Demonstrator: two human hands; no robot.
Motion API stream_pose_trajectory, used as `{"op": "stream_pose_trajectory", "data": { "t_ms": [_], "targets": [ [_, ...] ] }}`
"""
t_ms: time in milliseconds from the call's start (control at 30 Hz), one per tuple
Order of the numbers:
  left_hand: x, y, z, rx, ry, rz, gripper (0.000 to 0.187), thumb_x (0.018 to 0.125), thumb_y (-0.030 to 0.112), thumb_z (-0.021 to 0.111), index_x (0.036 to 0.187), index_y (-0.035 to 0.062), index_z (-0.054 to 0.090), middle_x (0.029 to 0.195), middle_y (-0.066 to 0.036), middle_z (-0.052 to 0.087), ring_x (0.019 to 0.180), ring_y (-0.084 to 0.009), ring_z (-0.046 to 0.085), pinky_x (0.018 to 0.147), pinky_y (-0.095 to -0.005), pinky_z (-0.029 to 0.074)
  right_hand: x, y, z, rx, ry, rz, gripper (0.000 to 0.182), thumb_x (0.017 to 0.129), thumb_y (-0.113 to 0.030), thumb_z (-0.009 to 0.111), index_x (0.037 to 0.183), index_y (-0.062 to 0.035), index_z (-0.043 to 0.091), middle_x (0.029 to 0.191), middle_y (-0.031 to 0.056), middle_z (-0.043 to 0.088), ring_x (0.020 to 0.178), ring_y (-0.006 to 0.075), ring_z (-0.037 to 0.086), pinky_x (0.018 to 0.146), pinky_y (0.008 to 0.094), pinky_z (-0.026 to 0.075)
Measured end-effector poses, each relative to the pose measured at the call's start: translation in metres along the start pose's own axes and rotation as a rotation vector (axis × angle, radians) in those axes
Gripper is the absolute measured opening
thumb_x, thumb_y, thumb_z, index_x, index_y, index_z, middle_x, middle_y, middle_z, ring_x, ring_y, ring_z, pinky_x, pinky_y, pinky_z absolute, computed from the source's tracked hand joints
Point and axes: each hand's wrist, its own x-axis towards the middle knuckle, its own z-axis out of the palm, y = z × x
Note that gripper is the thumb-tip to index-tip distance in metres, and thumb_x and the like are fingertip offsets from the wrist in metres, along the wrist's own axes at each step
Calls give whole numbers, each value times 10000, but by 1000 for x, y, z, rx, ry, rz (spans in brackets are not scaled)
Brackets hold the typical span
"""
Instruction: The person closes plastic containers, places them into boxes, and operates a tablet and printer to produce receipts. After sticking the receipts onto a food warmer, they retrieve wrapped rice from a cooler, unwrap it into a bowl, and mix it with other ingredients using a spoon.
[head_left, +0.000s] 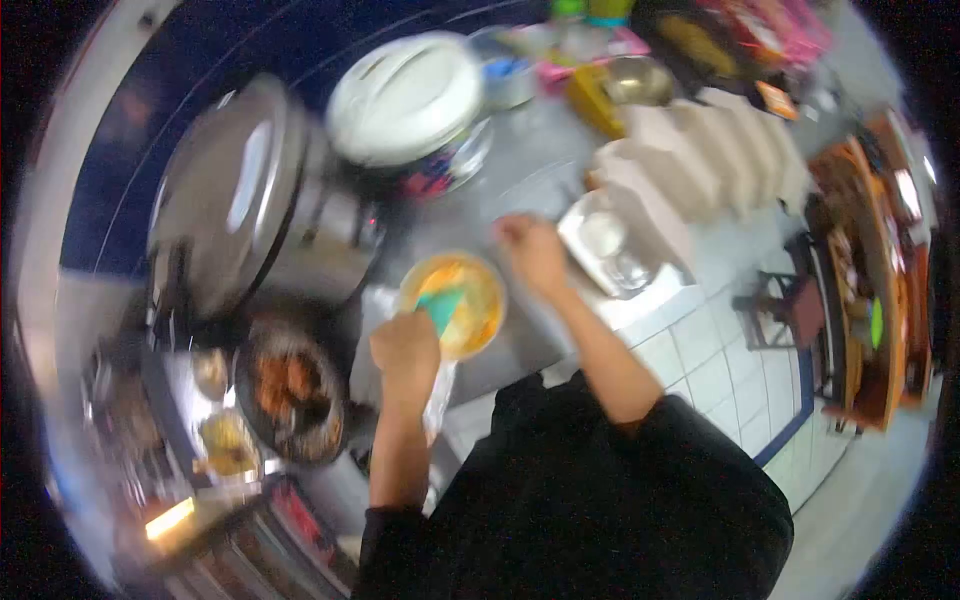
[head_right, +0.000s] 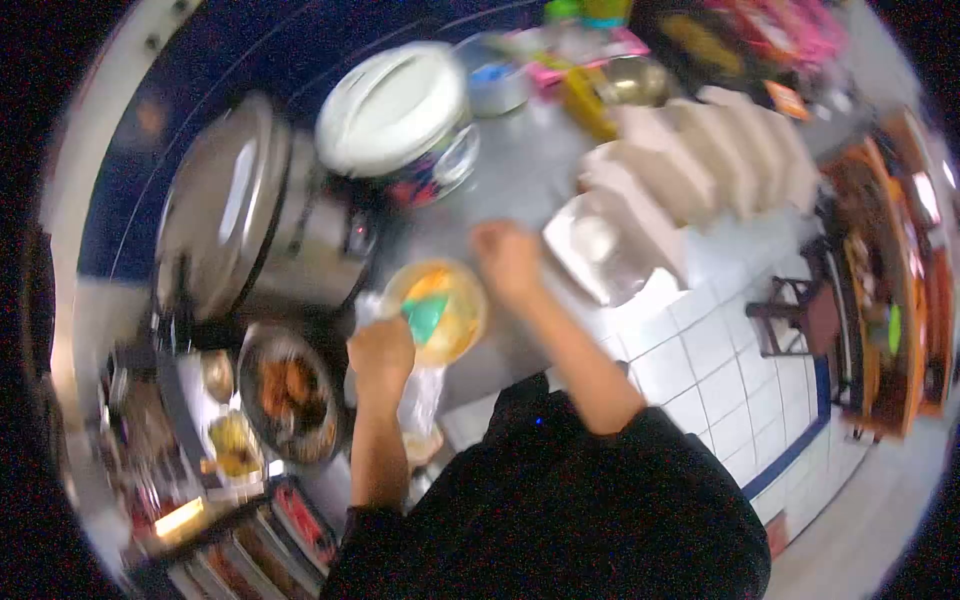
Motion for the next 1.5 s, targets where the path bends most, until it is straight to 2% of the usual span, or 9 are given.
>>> {"op": "stream_pose_trajectory", "data": {
  "t_ms": [233,467,667,733,900,1100,1200,1300,1500],
  "targets": [
    [4,10,-32,128,-25,-124,279,919,206,454,1097,165,665,850,-158,712,797,-347,710,682,-497,556,-75,-57,-17,-384,-663,-299,204,809,-146,592,983,-77,672,1004,149,688,899,322,681,708,430,572],
    [30,40,15,223,-284,-172,405,915,272,452,1304,257,562,1040,-194,673,1050,-419,628,867,-518,519,-101,-10,-144,-134,-475,-545,396,825,-186,627,1216,-136,594,1327,83,547,1197,310,548,915,438,519],
    [-5,242,-102,-444,855,-121,297,936,193,562,1145,-5,633,1149,-194,653,968,-347,643,823,-422,497,-145,116,-382,43,-554,-137,375,861,-277,632,1195,-108,598,1227,121,576,1118,324,576,895,407,513],
    [-5,355,-108,-849,615,60,300,955,196,543,1141,-22,630,1189,-177,635,980,-284,640,853,-380,492,-152,141,-448,30,-281,-2,445,848,-340,652,1209,-85,594,1174,154,596,1091,348,589,914,432,489],
    [5,603,-89,-2105,-1123,100,836,971,677,219,1525,50,233,1396,-209,481,1227,-309,519,996,-377,438,-145,203,-564,-41,214,-233,723,773,-374,739,1386,-103,469,1423,221,436,1277,430,440,1055,519,362],
    [83,734,-102,-1669,-960,462,949,904,758,122,1553,66,118,1528,-217,325,1353,-343,403,1145,-409,265,-156,426,-615,-625,-181,517,863,789,-406,751,1480,-96,335,1462,311,338,1348,474,330,1073,605,290],
    [132,812,-109,-1605,-1125,451,787,998,611,264,1535,41,186,1524,-191,354,1380,-308,387,1150,-399,260,-111,480,-700,-279,25,563,502,783,-490,745,982,-30,712,1016,233,680,1014,382,629,906,431,479],
    [192,887,-82,-1190,-1021,716,653,1024,453,424,1483,0,324,1504,-201,389,1384,-306,388,1142,-376,277,-68,565,-763,-169,199,663,503,955,-451,552,788,10,662,728,207,624,684,316,626,647,415,474],
    [305,987,-145,-1174,-722,723,664,976,479,512,1413,-12,426,1284,-269,581,1183,-362,588,999,-397,445,88,628,-894,-45,194,421,254,878,64,500,1115,-24,527,920,142,632,872,221,620,762,307,482]
  ]
}}
